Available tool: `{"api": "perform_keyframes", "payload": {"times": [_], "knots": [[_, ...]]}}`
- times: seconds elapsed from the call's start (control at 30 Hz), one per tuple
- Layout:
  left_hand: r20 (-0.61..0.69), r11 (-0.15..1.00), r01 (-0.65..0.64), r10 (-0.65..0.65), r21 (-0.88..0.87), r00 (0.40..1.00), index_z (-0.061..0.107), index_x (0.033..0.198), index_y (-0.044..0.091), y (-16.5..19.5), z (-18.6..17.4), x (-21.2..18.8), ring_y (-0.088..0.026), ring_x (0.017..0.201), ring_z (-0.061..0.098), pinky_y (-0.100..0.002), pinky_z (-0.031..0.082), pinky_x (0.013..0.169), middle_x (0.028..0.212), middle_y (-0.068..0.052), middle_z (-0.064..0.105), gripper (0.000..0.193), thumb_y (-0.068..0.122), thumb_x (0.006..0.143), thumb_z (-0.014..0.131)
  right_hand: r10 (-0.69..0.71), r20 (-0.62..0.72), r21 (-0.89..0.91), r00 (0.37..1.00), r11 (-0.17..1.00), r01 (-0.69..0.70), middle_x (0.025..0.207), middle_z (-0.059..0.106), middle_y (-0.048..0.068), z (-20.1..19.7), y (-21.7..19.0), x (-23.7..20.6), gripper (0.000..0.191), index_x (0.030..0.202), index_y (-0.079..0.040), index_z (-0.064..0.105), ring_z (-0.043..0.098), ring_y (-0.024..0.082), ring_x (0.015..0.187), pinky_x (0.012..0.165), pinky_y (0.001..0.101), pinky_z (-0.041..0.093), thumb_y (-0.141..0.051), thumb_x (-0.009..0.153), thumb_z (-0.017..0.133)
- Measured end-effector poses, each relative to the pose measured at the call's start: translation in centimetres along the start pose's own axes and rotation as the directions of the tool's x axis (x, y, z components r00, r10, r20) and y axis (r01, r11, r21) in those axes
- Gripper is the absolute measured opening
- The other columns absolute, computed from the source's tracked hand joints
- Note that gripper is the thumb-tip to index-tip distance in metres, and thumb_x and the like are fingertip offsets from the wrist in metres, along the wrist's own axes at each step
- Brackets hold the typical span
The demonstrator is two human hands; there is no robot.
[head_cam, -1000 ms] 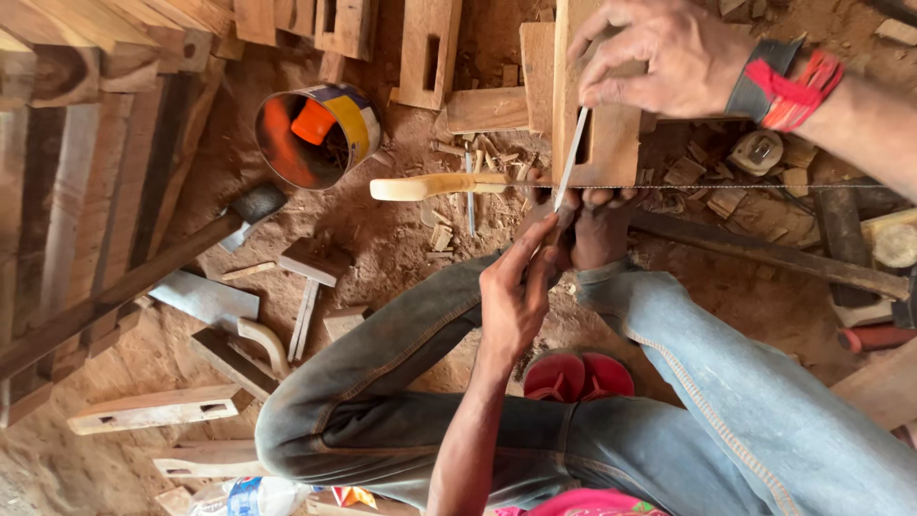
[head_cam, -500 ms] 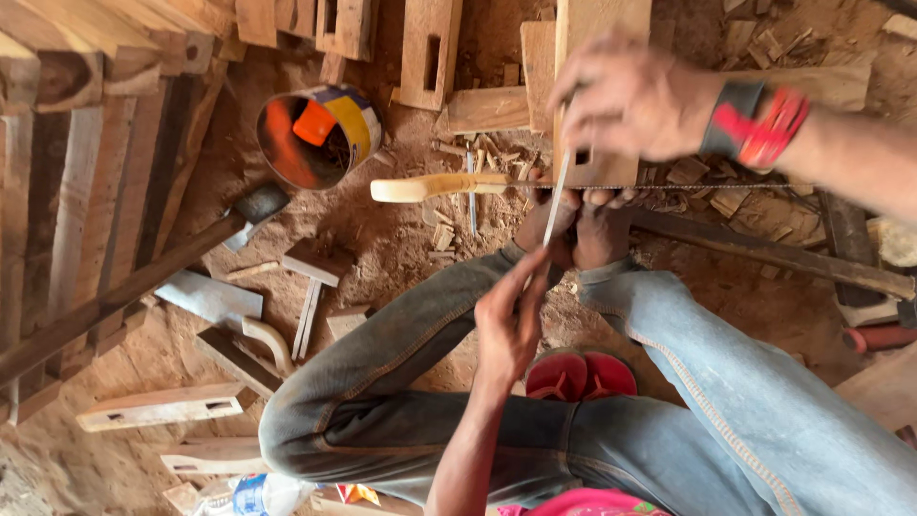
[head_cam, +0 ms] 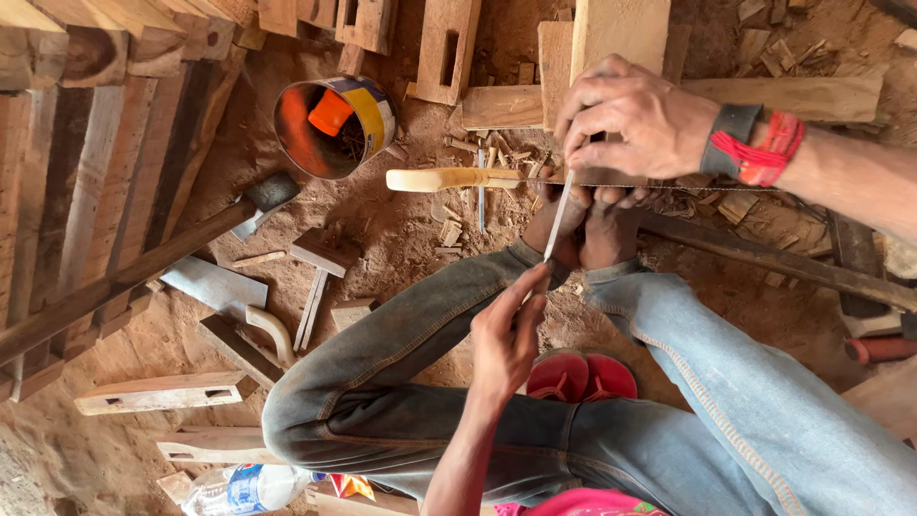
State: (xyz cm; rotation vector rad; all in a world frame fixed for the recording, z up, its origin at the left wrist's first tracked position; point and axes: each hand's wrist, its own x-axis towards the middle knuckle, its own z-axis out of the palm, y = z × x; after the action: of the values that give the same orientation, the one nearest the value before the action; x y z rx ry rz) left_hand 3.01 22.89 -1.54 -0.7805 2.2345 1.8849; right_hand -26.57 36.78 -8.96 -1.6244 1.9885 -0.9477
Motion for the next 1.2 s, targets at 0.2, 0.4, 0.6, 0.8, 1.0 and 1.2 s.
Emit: {"api": "perform_keyframes", "payload": {"times": [0.2, 0.4, 0.6, 0.8, 1.0, 1.2], "knots": [[-0.043, 0.995, -0.103, 0.103, -0.003, 0.994, 0.064, 0.139, 0.005, 0.6, 1.9, 4.8, -0.012, 0.077, 0.067, -0.027, 0.055, 0.066, 0.104, -0.012, 0.077, 0.034, 0.004, 0.105, 0.062, 0.09, 0.029, -0.104, 0.996, 0.991, -0.086, 0.125, 0.07, 0.007, -4.5, 2.4, 1.5, 0.015, 0.095, -0.014, 0.077, 0.065, 0.025, 0.112, 0.102, 0.0444, 0.053, -0.028, 0.097, 0.072], [-0.075, 0.986, -0.159, 0.163, 0.055, 0.984, 0.065, 0.136, 0.004, 2.1, 0.5, 3.1, -0.011, 0.071, 0.064, -0.027, 0.053, 0.063, 0.102, -0.013, 0.077, 0.033, 0.004, 0.103, 0.062, 0.173, 0.017, 0.012, 0.985, 0.985, -0.173, 0.125, 0.07, 0.004, -4.7, 0.4, 1.7, 0.014, 0.093, -0.015, 0.077, 0.064, 0.021, 0.106, 0.1, 0.0423, 0.051, -0.029, 0.094, 0.074], [0.006, 1.0, -0.021, 0.021, -0.009, 1.0, 0.064, 0.136, 0.004, 0.4, -0.7, -0.3, -0.012, 0.069, 0.064, -0.027, 0.053, 0.059, 0.094, -0.011, 0.075, 0.033, 0.004, 0.104, 0.06, 0.049, 0.054, 0.028, 0.997, 0.998, -0.05, 0.116, 0.073, 0.0, -0.9, -1.2, 0.7, 0.008, 0.088, -0.018, 0.079, 0.057, 0.022, 0.11, 0.106, 0.0426, 0.042, -0.025, 0.086, 0.076], [-0.007, 0.998, -0.005, 0.005, 0.07, 1.0, 0.065, 0.14, 0.007, 1.2, 1.7, 5.8, -0.017, 0.072, 0.07, -0.031, 0.056, 0.064, 0.089, -0.015, 0.077, 0.035, 0.008, 0.105, 0.062, 0.109, 0.03, -0.184, 0.994, 0.978, -0.102, 0.124, 0.071, 0.004, -4.3, 3.5, 1.0, 0.015, 0.094, -0.016, 0.077, 0.062, 0.02, 0.119, 0.109, 0.0412, 0.049, -0.029, 0.1, 0.071], [-0.047, 0.945, -0.318, 0.322, 0.071, 0.946, 0.062, 0.142, 0.006, 3.1, 0.0, 4.1, -0.015, 0.09, 0.073, -0.028, 0.059, 0.073, 0.117, -0.016, 0.075, 0.034, 0.005, 0.108, 0.061, 0.071, -0.048, -0.054, 0.996, 0.996, -0.073, 0.125, 0.071, 0.003, -6.6, 1.1, 1.5, 0.015, 0.094, -0.017, 0.077, 0.061, 0.017, 0.115, 0.107, 0.0382, 0.047, -0.031, 0.099, 0.072], [-0.01, 1.0, 0.028, -0.028, -0.009, 1.0, 0.067, 0.133, 0.005, 0.2, -1.2, -0.7, -0.006, 0.067, 0.065, -0.024, 0.054, 0.057, 0.1, -0.013, 0.078, 0.031, 0.005, 0.102, 0.063, 0.048, 0.053, 0.058, 0.997, 0.997, -0.051, 0.117, 0.072, 0.002, -0.8, -1.4, 1.1, 0.011, 0.087, -0.018, 0.08, 0.055, 0.023, 0.11, 0.105, 0.0457, 0.043, -0.028, 0.087, 0.074]]}}
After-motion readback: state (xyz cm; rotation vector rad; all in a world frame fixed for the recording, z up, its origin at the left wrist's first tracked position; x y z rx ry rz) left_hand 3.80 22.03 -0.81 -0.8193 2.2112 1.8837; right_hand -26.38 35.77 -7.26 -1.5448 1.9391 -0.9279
